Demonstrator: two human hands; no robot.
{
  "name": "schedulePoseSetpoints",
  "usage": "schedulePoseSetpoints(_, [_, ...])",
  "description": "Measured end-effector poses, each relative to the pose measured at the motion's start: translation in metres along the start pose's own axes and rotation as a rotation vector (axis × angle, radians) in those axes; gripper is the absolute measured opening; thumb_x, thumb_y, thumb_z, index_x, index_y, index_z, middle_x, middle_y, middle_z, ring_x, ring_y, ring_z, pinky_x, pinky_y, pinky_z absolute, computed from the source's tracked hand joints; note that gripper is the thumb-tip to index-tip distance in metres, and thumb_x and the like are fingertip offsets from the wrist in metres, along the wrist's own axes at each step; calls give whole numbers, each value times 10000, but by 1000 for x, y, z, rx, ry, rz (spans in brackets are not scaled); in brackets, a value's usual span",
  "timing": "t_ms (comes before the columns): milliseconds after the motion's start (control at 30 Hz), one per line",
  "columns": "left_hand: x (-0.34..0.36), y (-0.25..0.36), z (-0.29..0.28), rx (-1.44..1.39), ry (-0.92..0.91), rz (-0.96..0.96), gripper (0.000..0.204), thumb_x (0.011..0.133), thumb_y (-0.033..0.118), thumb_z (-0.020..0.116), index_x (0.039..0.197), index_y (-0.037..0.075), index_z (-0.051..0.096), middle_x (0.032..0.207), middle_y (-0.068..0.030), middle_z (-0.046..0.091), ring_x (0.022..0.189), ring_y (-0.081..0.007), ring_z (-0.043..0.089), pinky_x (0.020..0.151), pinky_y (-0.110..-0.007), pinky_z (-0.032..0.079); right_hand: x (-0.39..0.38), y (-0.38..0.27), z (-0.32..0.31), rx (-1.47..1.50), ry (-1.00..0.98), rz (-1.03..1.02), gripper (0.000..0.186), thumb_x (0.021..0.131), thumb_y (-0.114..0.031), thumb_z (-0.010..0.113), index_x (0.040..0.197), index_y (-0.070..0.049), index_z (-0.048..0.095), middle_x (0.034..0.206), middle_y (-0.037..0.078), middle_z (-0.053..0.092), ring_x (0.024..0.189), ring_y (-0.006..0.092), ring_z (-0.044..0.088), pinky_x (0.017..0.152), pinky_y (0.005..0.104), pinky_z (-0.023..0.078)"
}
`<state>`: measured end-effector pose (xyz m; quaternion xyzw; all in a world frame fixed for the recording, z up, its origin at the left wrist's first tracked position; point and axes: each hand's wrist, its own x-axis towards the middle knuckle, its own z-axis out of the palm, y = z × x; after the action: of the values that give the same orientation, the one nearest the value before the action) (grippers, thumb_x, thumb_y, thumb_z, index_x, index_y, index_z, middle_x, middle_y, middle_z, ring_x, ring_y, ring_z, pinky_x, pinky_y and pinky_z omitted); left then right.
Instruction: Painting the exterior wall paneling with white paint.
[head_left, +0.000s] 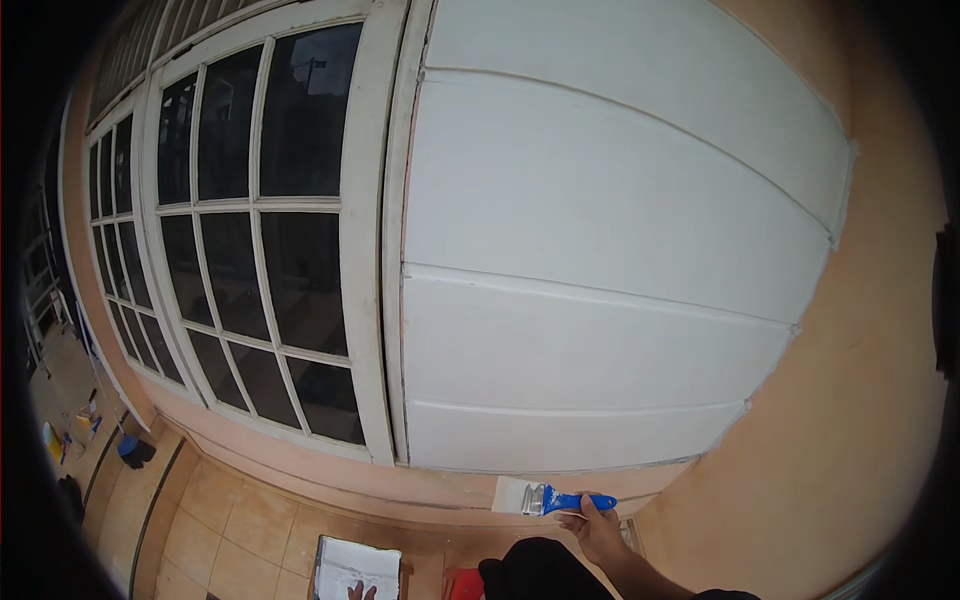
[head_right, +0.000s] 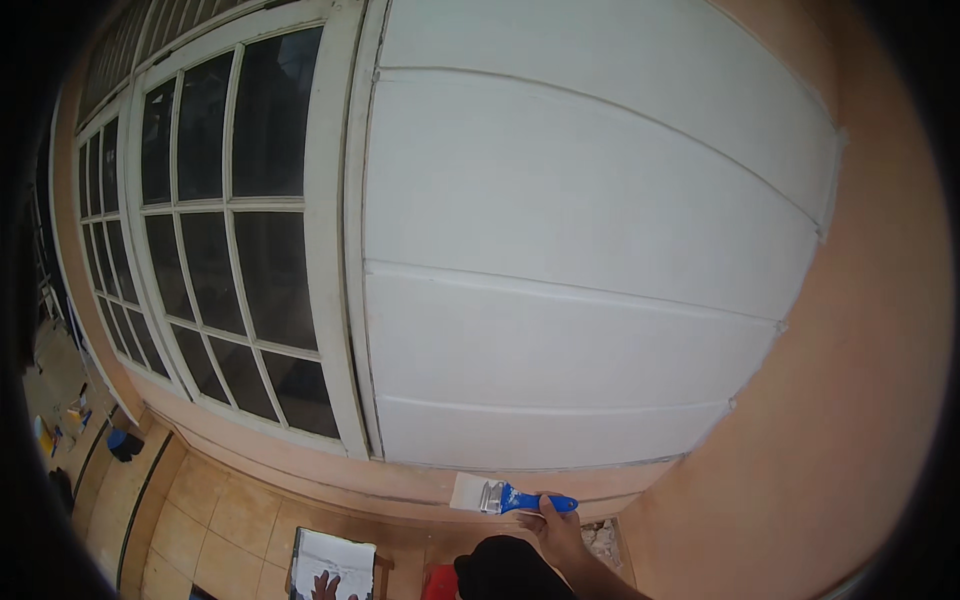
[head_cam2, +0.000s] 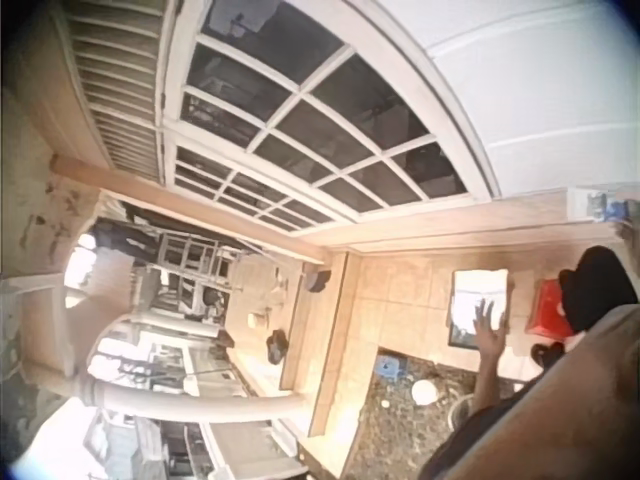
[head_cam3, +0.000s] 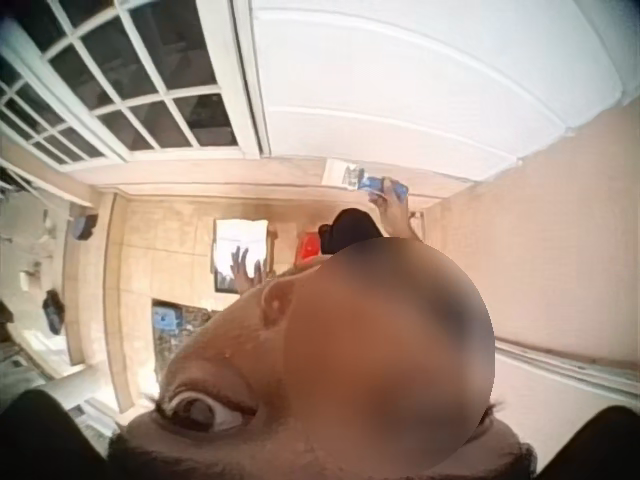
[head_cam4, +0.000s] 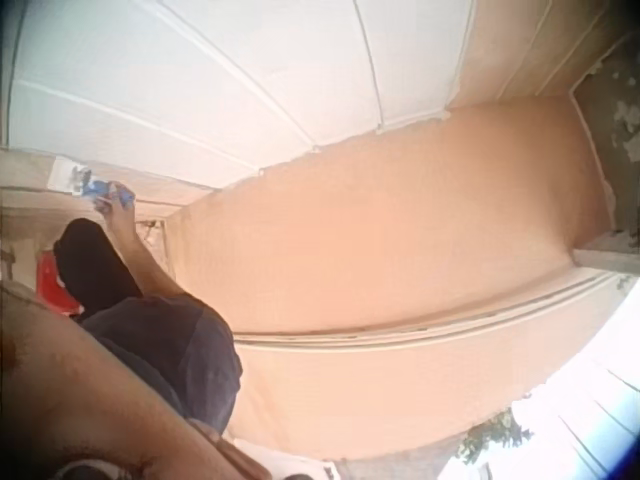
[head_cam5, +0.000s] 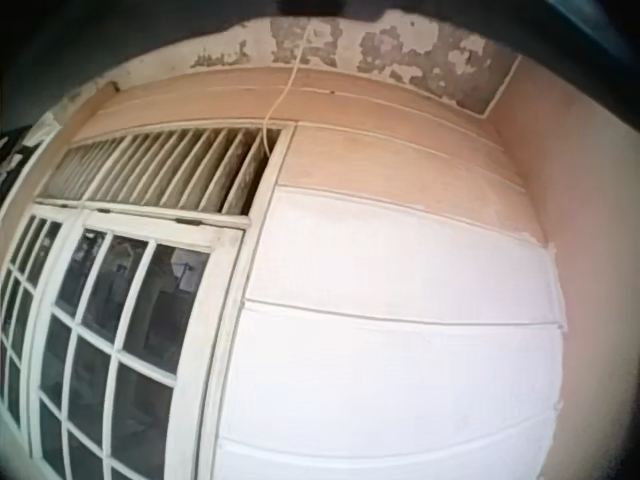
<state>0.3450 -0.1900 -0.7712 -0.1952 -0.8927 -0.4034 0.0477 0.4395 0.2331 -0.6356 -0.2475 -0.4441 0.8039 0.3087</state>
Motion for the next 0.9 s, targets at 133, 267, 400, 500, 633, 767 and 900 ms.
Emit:
schedulePoseSetpoints(133, [12,0,19,-48,-28,28,662,1011,374,634,1561,82,409,1629,-235,361,1534,-439,276,1220,-631,190,2,43,-6,141,-36,151,261,1087,-336,545,1184,-111,637,989,117,764,896,250,747,796,408,598])
schedulePoseSetpoints(267, [54,27,10,23,-19,103,783,1013,403,629,1629,70,277,1678,-248,249,1565,-429,196,1240,-617,132,20,71,7,91,-55,194,237,1085,-325,557,1177,-121,635,983,90,755,912,225,730,810,389,568])
schedulePoseSetpoints(400, [149,45,-18,140,132,170,791,1019,390,561,1592,-62,256,1663,-334,192,1550,-528,137,1224,-645,102,45,95,41,-276,-155,42,295,1056,-280,633,1257,-64,627,1021,69,729,901,172,702,783,319,533])
schedulePoseSetpoints(500, [205,21,-25,246,320,154,807,1024,393,567,1611,-38,221,1675,-312,181,1556,-509,138,1228,-629,123,69,116,84,-657,-414,-34,272,1047,-239,650,1226,-35,653,1016,53,724,896,137,692,773,287,513])
schedulePoseSetpoints(633, [206,-35,-18,256,480,233,642,1057,293,527,1587,-9,326,1653,-249,304,1550,-439,234,1240,-557,198,81,201,123,-945,-650,65,315,1054,-293,632,1233,-36,672,1015,58,749,912,146,701,773,298,510])
schedulePoseSetpoints(767, [109,-94,38,265,430,-148,727,1069,327,486,1597,-75,191,1658,-330,195,1546,-500,168,1253,-565,161,59,318,100,-1115,-807,200,302,1040,-248,658,1216,-3,669,1004,73,751,905,141,704,809,291,529])
schedulePoseSetpoints(900, [16,-122,59,253,428,-321,686,1081,300,451,1588,-89,199,1656,-331,200,1542,-508,170,1254,-551,174,32,387,106,-1083,-803,200,298,1040,-228,653,1181,35,663,965,98,749,901,143,708,859,297,548])
